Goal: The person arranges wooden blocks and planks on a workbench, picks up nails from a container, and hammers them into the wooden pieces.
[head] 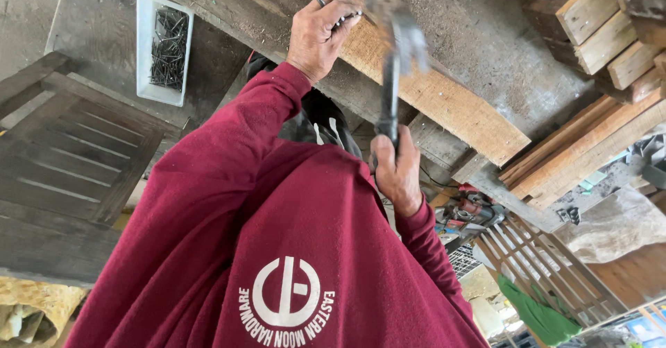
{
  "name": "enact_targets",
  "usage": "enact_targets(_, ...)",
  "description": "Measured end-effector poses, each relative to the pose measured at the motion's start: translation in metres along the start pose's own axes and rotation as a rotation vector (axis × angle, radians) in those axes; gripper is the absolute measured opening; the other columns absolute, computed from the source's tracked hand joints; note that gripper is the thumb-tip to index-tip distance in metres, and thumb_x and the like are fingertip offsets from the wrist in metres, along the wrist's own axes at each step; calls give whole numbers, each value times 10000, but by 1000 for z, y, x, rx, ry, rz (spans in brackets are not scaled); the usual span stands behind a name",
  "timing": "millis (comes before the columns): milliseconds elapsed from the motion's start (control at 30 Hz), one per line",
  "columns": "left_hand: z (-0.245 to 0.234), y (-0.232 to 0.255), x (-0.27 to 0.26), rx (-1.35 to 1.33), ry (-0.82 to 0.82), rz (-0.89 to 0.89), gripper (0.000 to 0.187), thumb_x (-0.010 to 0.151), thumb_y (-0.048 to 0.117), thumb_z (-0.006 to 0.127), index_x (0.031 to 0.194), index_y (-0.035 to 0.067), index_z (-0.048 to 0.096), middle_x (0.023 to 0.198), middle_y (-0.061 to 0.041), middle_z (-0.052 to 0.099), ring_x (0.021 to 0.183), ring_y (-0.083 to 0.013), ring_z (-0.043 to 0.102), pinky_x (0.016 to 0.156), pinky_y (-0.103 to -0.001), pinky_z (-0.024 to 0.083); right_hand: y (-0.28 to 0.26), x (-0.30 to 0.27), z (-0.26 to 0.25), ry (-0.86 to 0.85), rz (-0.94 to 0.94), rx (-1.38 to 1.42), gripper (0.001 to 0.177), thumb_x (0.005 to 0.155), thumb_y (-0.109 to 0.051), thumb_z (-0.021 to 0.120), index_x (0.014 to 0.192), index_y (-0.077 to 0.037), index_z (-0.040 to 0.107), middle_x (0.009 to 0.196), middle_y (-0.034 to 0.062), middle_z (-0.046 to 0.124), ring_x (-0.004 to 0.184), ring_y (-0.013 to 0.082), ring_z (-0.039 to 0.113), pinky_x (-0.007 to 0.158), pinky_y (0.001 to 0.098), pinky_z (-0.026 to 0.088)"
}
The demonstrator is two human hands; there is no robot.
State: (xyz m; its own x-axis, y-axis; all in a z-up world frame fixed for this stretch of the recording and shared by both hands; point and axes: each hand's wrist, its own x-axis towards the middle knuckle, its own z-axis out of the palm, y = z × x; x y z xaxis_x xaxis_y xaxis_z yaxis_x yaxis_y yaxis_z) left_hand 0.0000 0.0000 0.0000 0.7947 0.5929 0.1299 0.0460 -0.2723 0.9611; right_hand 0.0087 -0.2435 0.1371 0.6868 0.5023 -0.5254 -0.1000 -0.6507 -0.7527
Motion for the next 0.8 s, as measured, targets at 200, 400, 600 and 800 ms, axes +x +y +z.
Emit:
enact_targets(200,1,-5,-2,17,-17,-20,77,961,26,781,1020,39,733,1000,-42,697,838,-147,714,736,-272,597,12,-2,13,2,-16,153,328,1043,-353,538,1069,-26,531,753,28,611,590,103,562,511,271,473)
enact_targets(400,2,-20,-5,-11,-67,-12,33,1025,102,723,1051,91,741,982,-15,677,818,-99,675,705,-269,602,29,-11,11,79,100,336,319,1056,-333,526,1064,-15,548,709,20,566,551,103,500,495,277,412)
enact_targets(600,-9,-24,-5,-213,-43,-114,152,1112,198,648,1082,57,696,862,3,620,731,-100,543,659,-292,478,65,-5,19,67,7,1,353,1082,-374,547,1072,-27,609,782,5,597,723,98,525,626,291,462)
enact_targets(800,0,-73,-13,33,-73,-297,248,1064,270,657,994,32,660,829,-33,613,712,-160,546,665,-352,496,98,1,36,12,111,167,431,1036,-466,584,1140,-48,591,784,-20,559,679,73,505,587,261,443)
